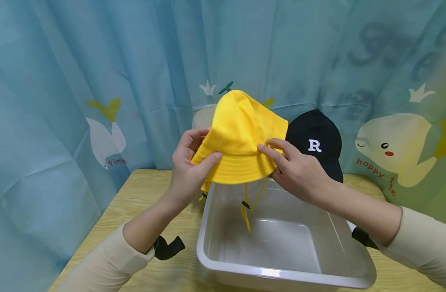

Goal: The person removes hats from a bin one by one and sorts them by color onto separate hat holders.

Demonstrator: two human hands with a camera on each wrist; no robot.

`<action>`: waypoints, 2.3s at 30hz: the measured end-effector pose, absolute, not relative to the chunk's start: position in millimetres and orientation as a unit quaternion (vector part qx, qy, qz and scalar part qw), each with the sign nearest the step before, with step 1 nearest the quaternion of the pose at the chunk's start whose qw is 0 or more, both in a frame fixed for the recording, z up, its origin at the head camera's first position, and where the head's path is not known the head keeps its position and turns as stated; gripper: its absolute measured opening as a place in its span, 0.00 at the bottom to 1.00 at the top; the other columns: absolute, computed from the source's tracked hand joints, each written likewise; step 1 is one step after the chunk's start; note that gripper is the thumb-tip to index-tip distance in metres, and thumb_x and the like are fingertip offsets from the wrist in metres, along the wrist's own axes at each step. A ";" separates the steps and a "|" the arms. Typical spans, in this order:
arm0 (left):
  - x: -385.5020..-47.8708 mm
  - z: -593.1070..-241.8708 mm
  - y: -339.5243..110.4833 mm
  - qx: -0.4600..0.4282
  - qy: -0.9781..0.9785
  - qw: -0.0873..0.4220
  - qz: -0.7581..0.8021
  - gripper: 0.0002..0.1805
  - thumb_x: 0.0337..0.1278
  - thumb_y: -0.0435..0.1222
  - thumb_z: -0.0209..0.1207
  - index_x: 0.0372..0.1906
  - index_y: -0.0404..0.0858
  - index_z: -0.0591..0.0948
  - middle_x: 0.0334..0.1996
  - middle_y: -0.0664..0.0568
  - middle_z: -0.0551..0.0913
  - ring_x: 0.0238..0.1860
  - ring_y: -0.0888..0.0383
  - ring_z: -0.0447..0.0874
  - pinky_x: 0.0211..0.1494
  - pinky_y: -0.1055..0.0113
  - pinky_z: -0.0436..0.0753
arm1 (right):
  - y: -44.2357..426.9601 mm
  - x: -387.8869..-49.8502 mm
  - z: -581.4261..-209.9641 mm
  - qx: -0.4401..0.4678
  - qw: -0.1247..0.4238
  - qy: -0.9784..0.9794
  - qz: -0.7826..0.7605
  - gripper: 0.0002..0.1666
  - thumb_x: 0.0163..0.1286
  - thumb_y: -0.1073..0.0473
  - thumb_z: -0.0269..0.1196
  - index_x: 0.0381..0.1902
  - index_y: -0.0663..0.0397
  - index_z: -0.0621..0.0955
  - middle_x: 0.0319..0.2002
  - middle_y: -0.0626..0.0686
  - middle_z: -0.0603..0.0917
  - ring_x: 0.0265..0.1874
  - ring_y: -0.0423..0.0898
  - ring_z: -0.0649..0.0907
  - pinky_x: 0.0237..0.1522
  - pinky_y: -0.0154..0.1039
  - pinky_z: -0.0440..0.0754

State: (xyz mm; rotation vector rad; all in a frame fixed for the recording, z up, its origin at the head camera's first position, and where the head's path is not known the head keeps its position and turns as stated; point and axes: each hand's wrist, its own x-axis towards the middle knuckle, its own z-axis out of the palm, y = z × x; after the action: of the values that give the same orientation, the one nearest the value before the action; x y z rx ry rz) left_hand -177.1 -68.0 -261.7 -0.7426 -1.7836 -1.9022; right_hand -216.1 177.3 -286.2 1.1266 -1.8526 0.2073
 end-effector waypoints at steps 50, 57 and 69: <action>-263.8 -360.0 -104.0 -0.195 -0.777 0.307 -0.514 0.16 0.51 0.27 0.65 0.46 0.30 0.75 0.39 0.40 0.81 0.34 0.52 0.81 0.32 0.76 0.79 | 195.9 -255.7 -278.3 0.256 0.528 -0.696 0.415 0.07 0.51 0.79 0.64 0.26 0.73 0.76 0.33 0.64 0.80 0.37 0.27 0.75 0.37 0.15 0.73; -261.6 -351.8 -99.1 -0.184 -0.701 0.376 -0.577 0.07 0.56 0.29 0.61 0.37 0.28 0.79 0.37 0.42 0.77 0.37 0.64 0.76 0.34 0.79 0.78 | 202.0 -253.9 -276.6 0.257 0.494 -0.717 0.420 0.10 0.55 0.77 0.62 0.37 0.73 0.77 0.35 0.61 0.81 0.35 0.24 0.78 0.37 0.17 0.75; -260.9 -324.6 -104.6 -0.206 -0.623 0.500 -0.566 0.02 0.55 0.23 0.59 0.33 0.28 0.81 0.39 0.55 0.77 0.40 0.65 0.76 0.31 0.78 0.78 | 219.3 -263.4 -267.1 0.217 0.369 -0.830 0.357 0.10 0.57 0.71 0.66 0.39 0.65 0.82 0.35 0.61 0.84 0.28 0.18 0.72 0.35 0.15 0.69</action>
State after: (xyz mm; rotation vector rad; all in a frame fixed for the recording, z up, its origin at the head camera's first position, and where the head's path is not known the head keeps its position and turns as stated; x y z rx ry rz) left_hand -260.9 -104.6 -324.6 -0.4972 -1.5067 -1.3679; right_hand -263.4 219.3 -267.1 0.5577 -2.1312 0.9177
